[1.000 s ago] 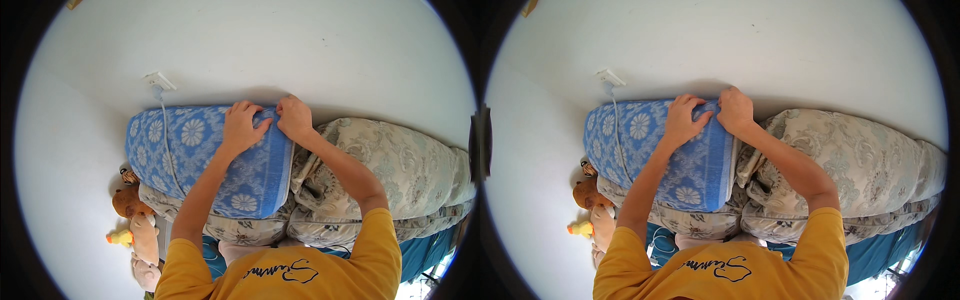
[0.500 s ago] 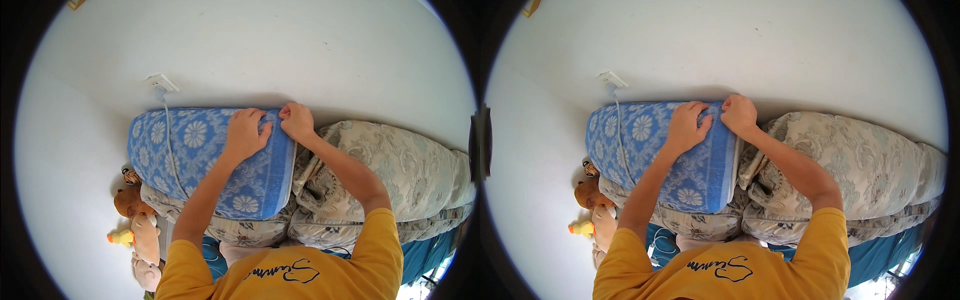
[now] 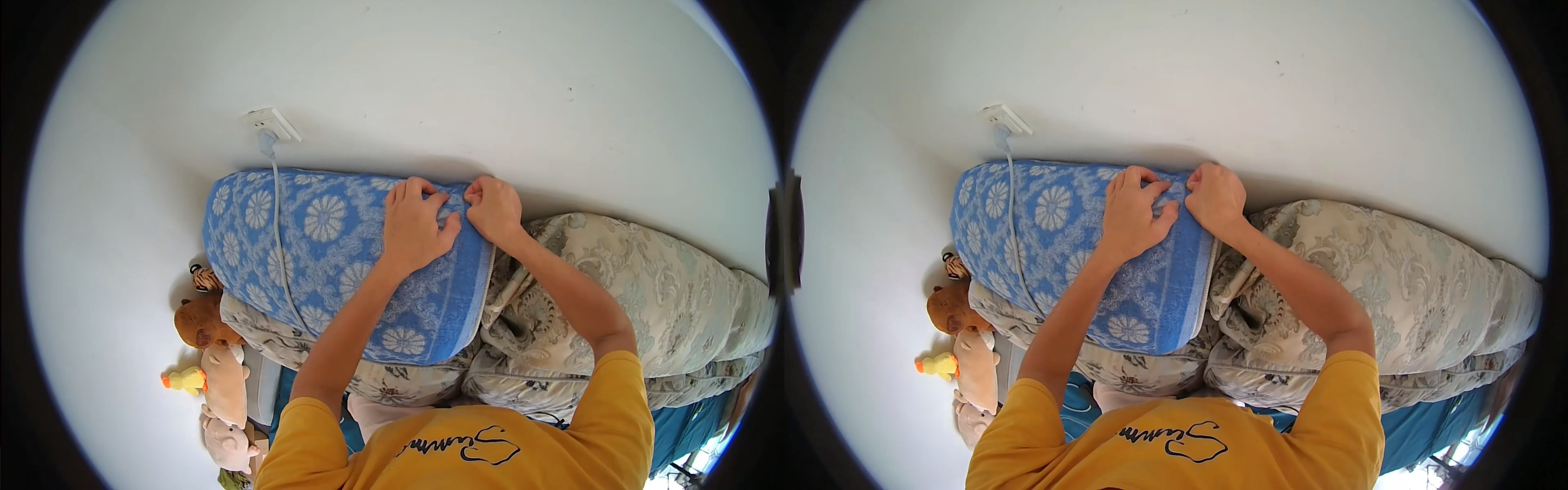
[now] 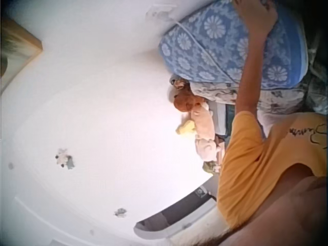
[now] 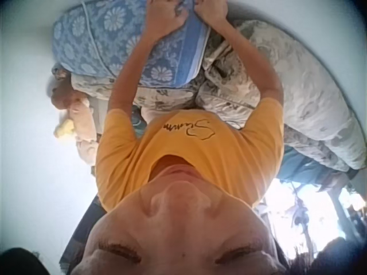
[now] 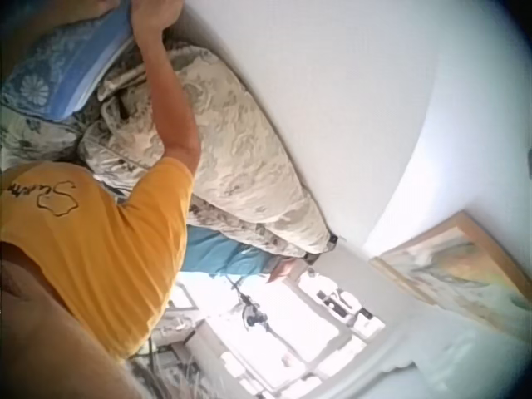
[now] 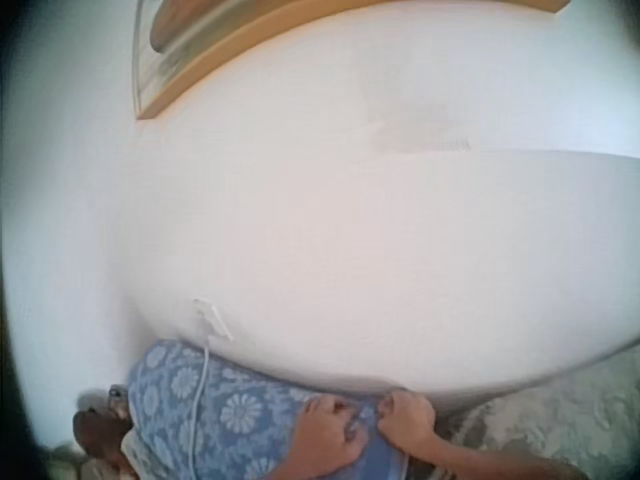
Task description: The person is sitting on the floor and sewing a blue floral pillow by hand. They use a needle and thread to stitch the edges of the pillow, repeatedly pulling the thread through the fabric to secure it.
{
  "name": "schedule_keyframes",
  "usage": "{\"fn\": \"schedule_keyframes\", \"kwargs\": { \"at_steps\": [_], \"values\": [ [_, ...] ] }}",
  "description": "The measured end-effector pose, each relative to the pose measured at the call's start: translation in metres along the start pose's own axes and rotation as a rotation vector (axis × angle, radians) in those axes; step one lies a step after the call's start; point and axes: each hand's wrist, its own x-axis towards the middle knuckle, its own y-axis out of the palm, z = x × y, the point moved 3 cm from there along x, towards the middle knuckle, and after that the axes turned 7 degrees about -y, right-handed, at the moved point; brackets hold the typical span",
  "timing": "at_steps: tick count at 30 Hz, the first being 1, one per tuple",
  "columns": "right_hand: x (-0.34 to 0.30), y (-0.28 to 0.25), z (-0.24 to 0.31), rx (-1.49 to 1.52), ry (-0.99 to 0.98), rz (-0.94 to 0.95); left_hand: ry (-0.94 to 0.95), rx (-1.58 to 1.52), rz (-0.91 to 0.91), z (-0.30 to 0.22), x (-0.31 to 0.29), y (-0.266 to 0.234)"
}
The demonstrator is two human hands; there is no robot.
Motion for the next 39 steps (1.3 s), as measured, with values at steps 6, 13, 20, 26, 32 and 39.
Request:
{"fn": "schedule_keyframes", "kwargs": {
  "at_steps": [6,13,20,26,32,39],
  "values": [
    [0.008,-0.005,0.002,0.015,-0.021,0.150,0.010,0.027,-0.014,-0.001,-0.001,-0.002],
    [0.014,-0.029,0.001,-0.097,-0.175,0.187,0.028,0.020,-0.024,0.000,-0.001,-0.004],
    [0.011,-0.026,0.007,-0.165,-0.186,0.215,0.028,0.045,-0.001,0.001,-0.001,-0.001],
    [0.011,-0.019,0.007,-0.159,-0.210,0.223,0.043,0.012,-0.098,-0.006,-0.004,-0.003],
    [0.011,-0.007,0.009,-0.150,-0.171,0.204,0.092,0.036,-0.089,-0.008,-0.004,-0.002],
    [0.009,-0.008,0.008,-0.135,-0.203,0.176,-0.021,0.023,0.045,0.009,0.028,0.004]
  ]
}}
